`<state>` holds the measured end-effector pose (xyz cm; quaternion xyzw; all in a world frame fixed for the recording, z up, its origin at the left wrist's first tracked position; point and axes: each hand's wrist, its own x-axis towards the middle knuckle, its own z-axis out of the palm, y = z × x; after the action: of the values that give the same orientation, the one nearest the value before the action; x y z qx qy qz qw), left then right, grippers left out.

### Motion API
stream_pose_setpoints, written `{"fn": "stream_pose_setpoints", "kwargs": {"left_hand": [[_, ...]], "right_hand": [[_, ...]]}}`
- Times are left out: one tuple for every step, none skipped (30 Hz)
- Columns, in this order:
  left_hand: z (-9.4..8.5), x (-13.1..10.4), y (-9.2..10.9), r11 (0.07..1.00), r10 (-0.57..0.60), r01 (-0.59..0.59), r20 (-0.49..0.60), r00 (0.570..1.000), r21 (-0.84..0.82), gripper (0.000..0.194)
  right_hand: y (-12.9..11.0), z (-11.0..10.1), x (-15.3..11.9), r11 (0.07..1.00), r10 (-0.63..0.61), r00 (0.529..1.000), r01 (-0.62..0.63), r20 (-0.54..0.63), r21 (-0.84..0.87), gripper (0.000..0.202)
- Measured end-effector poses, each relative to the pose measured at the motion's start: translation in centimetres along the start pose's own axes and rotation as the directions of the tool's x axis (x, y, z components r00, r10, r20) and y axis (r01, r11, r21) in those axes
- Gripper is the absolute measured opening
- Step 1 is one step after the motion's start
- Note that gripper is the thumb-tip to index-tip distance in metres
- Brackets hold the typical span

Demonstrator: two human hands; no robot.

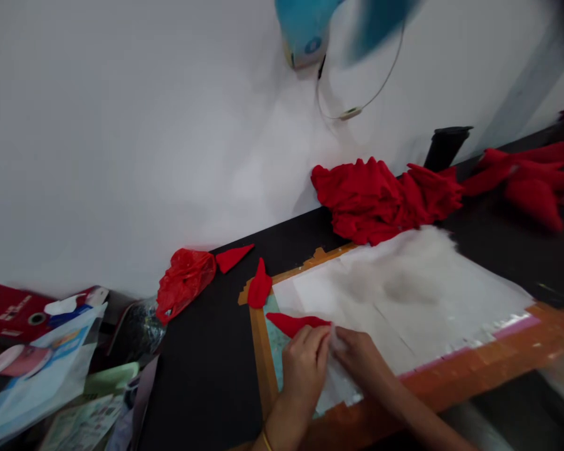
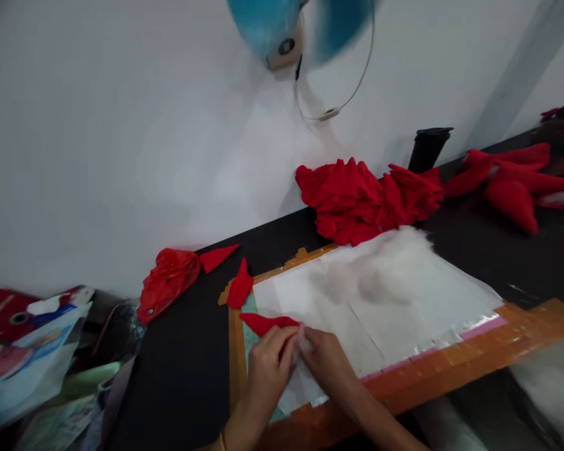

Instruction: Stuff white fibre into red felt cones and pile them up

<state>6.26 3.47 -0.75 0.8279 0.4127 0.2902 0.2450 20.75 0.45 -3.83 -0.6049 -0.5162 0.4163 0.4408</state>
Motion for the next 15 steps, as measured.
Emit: {"fn": "stream_pose_setpoints", "kwargs": {"left_hand": [[0.2,-0.3,0.3,0.998,0.058,-0.058,0.002,0.998,0.04,0.028],[0.4,-0.6,0.5,0.991,0.11,-0.11,0.003,0.994,0.073,0.028],[0.5,-0.9,0.6,0.984,0.152,-0.151,-0.001,0.988,0.09,0.028],[0.5,-1.2,0.6,0.982,0.173,-0.171,-0.017,0.985,0.083,0.027],[0.4,-1.4,0.5,0.985,0.166,-0.163,-0.044,0.985,0.056,0.025],[0.3,-1.6,0.4,0.992,0.123,-0.122,-0.079,0.989,0.016,0.026],[0.0,-1.7,0.3,0.998,0.047,-0.05,-0.106,0.993,-0.028,0.034],[-0.4,-1.7,0.2,0.997,-0.043,0.036,-0.117,0.992,-0.068,0.042],[-0.9,-1.6,0.1,0.988,-0.127,0.117,-0.11,0.986,-0.097,0.046],[-1.4,-1.5,0.2,0.979,-0.183,0.172,-0.091,0.979,-0.113,0.044],[-1.9,-1.2,0.2,0.975,-0.199,0.19,-0.067,0.978,-0.112,0.037],[-2.3,-1.0,0.4,0.981,-0.172,0.167,-0.044,0.984,-0.098,0.032],[-2.7,-0.7,0.6,0.991,-0.113,0.111,-0.029,0.993,-0.068,0.029],[-3.0,-0.5,0.8,0.999,-0.041,0.041,-0.018,0.999,-0.021,0.03],[-3.2,-0.3,1.2,0.999,0.028,-0.028,-0.004,1.0,0.04,0.033]], "right_hand": [[-0.2,0.2,0.2,0.997,0.007,1.0,-0.007,0.004,0.078,0.017],[-0.4,0.4,0.3,0.98,0.03,0.999,-0.034,0.022,0.197,0.018],[-0.7,0.5,0.2,0.936,0.067,0.996,-0.083,0.056,0.341,0.018],[-1.0,0.7,0.1,0.864,0.109,0.988,-0.147,0.105,0.482,0.019],[-1.2,0.7,-0.1,0.776,0.144,0.976,-0.212,0.161,0.594,0.02],[-1.5,0.8,-0.4,0.696,0.166,0.963,-0.267,0.212,0.667,0.021],[-1.7,0.8,-0.6,0.642,0.174,0.953,-0.301,0.248,0.705,0.021],[-1.9,0.9,-0.7,0.622,0.165,0.948,-0.313,0.271,0.718,0.022],[-2.0,0.9,-0.8,0.631,0.146,0.949,-0.307,0.279,0.712,0.021],[-2.1,1.0,-0.8,0.664,0.125,0.954,-0.283,0.271,0.692,0.019],[-2.2,1.1,-0.7,0.718,0.101,0.964,-0.243,0.247,0.652,0.016],[-2.2,1.2,-0.5,0.784,0.07,0.976,-0.183,0.208,0.593,0.013],[-2.2,1.3,-0.3,0.852,0.028,0.987,-0.105,0.155,0.513,0.011],[-2.1,1.5,-0.1,0.91,-0.022,0.995,-0.021,0.098,0.415,0.012],[-2.0,1.7,0.1,0.948,-0.077,0.996,0.057,0.052,0.314,0.015]]}}
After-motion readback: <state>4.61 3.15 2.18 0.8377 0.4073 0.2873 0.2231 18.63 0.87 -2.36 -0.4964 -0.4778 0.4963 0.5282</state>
